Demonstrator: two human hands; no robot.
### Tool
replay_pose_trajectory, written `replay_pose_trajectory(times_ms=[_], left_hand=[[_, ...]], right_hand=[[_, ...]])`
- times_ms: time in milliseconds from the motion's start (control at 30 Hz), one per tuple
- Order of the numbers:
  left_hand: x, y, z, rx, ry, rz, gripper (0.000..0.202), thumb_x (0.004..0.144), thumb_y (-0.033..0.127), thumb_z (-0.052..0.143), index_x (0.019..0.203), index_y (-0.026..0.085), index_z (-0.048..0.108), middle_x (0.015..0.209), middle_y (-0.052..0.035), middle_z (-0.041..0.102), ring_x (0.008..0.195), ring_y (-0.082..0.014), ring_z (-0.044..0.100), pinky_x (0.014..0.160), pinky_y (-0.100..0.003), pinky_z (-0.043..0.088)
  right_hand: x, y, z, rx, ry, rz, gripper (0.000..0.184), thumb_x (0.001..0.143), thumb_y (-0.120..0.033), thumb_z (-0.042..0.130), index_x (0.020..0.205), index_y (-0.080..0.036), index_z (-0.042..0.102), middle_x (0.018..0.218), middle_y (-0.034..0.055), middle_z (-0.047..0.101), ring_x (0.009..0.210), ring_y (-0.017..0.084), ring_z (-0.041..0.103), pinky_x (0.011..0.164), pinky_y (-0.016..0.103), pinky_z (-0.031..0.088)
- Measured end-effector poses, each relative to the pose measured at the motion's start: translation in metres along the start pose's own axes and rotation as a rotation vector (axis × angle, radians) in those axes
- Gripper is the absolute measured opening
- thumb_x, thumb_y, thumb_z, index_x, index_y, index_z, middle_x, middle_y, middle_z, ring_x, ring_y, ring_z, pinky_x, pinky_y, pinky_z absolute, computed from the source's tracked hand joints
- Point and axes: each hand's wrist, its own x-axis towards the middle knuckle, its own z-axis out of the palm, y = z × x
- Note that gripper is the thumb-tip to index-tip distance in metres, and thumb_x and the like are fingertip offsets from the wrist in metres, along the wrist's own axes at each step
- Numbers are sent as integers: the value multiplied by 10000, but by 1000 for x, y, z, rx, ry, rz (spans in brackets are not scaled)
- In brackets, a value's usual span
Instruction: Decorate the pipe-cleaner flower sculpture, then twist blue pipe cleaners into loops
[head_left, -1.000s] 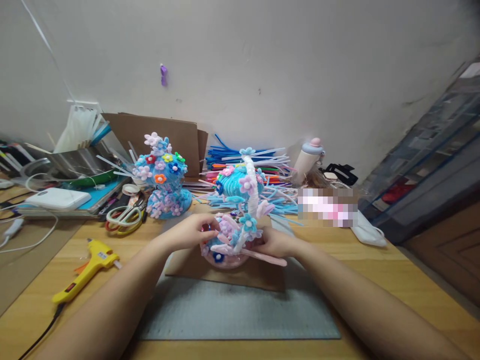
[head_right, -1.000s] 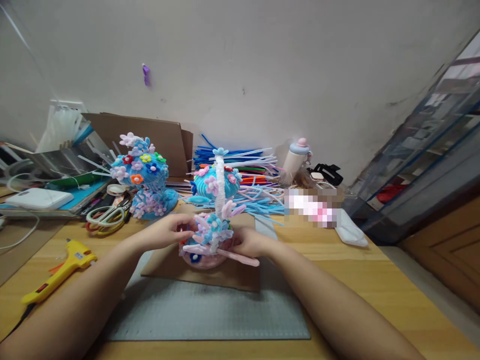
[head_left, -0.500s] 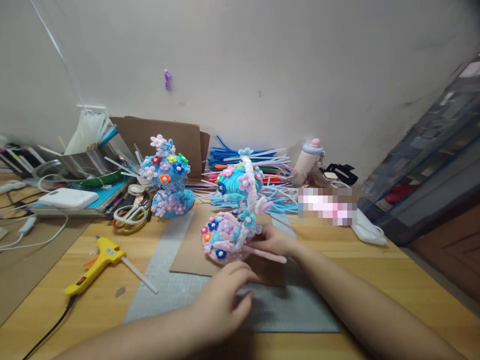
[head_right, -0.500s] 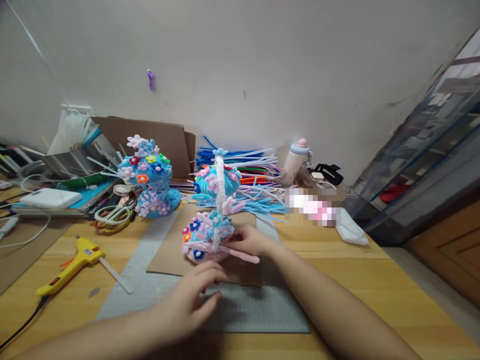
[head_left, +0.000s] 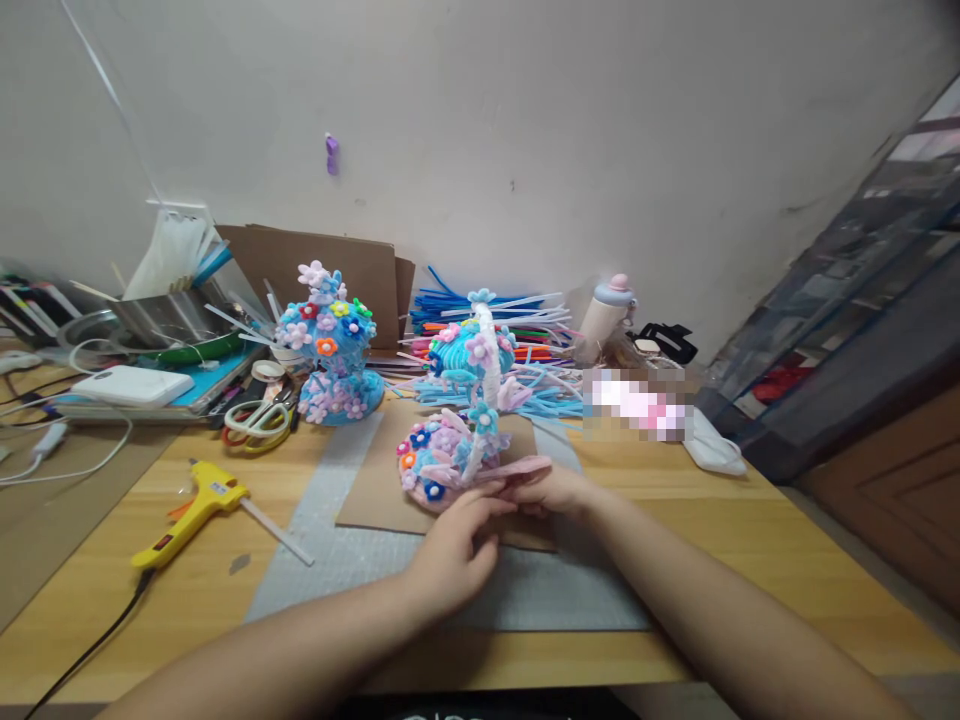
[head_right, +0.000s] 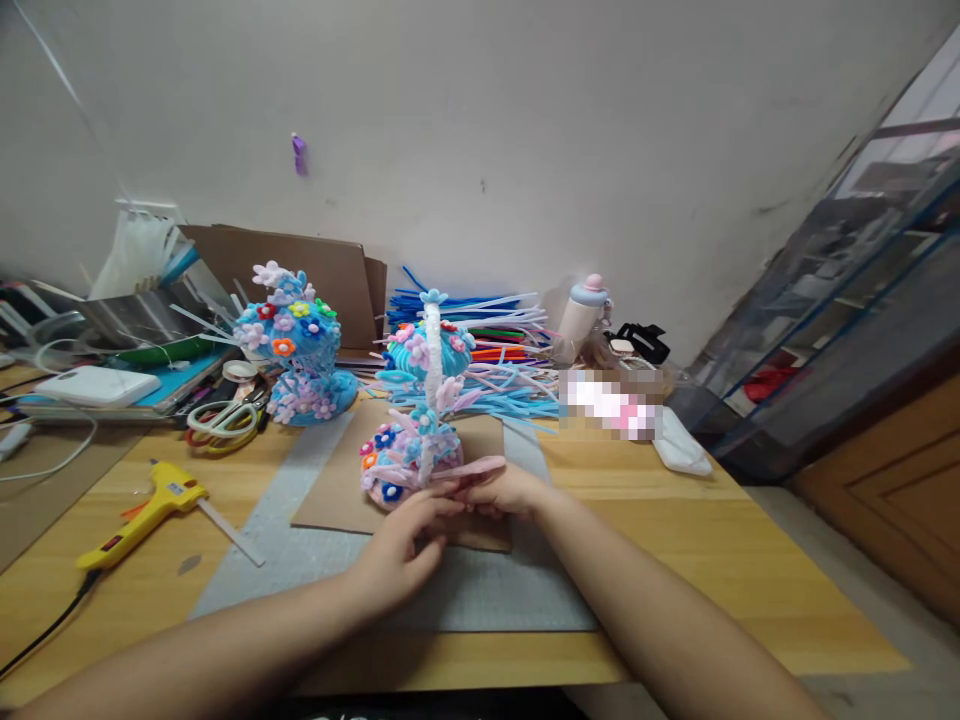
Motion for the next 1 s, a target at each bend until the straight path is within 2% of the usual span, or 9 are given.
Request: replay_pose_trajectory(times_ms=[67, 133, 300, 400, 500, 600, 700, 800, 1000], left_hand=[[-1, 0, -3, -122, 88, -121, 303, 717, 57, 429, 940, 167, 603, 960, -62, 638, 904, -180, 587, 817, -316, 478], [-4, -3, -5, -283, 134, -298, 216, 704, 73, 434, 836, 161, 581, 773, -20, 609, 706, -139, 574, 650, -255, 481], [-11, -17, -1, -513, 116, -564, 169, 651, 111, 466, 807, 139, 525, 653, 20, 557, 436, -71, 476, 419, -197, 406], [-12, -20, 1, -538, 93, -605, 196, 648, 123, 468, 839, 135, 509, 631, 31, 551, 375, -54, 454, 354, -175, 362], [-11, -19, -2, -567, 82, -629, 279, 667, 155, 478, 946, 143, 485, 671, 34, 566, 348, -45, 458, 297, -151, 285], [-9, -17, -5, -599, 45, -651, 330, 718, 263, 491, 1023, 139, 480, 678, 23, 580, 330, -54, 461, 259, -152, 223], [-6, -16, -5, -612, 13, -662, 386, 765, 413, 471, 1029, 134, 508, 632, 24, 573, 312, -59, 443, 253, -159, 218], [-3, -18, -4, -569, 14, -662, 402, 763, 507, 475, 913, 141, 548, 510, 55, 512, 269, -55, 370, 250, -168, 191], [-1, -24, -10, -351, 42, -640, 354, 748, 497, 517, 755, 148, 578, 361, 86, 381, 264, -70, 305, 290, -192, 207]], right_hand=[[-5, -3, 9, 28, 39, 52, 401, 677, -256, 638, 1071, -182, 641, 551, -45, 494, 419, 46, 361, 370, 169, 241], [-9, -4, 17, 37, 71, 108, 313, 680, -236, 611, 982, -164, 651, 521, -59, 452, 407, 42, 337, 367, 167, 219], [-17, 5, 32, -30, 200, 77, 189, 743, -329, 574, 796, -154, 624, 477, -68, 411, 385, 54, 313, 373, 189, 202], [-25, 10, 37, -82, 302, -3, 236, 792, -378, 535, 763, -155, 607, 532, -42, 466, 445, 77, 368, 421, 209, 253], [-35, 9, 44, -197, 405, -197, 248, 831, -380, 505, 756, -161, 596, 689, 6, 557, 643, 124, 490, 585, 236, 369], [-45, 4, 56, -312, 414, -361, 249, 869, -367, 462, 776, -169, 581, 816, 32, 596, 790, 154, 530, 718, 259, 394], [-53, -2, 72, -430, 390, -347, 245, 893, -347, 427, 772, -179, 558, 731, 9, 583, 706, 140, 528, 654, 241, 379], [-54, -7, 89, -607, 380, -332, 236, 916, -309, 381, 807, -192, 555, 735, 3, 605, 678, 134, 540, 618, 237, 346], [-40, -7, 116, -997, 442, -315, 225, 914, -243, 356, 940, -185, 571, 856, 58, 646, 748, 177, 565, 666, 285, 326]])
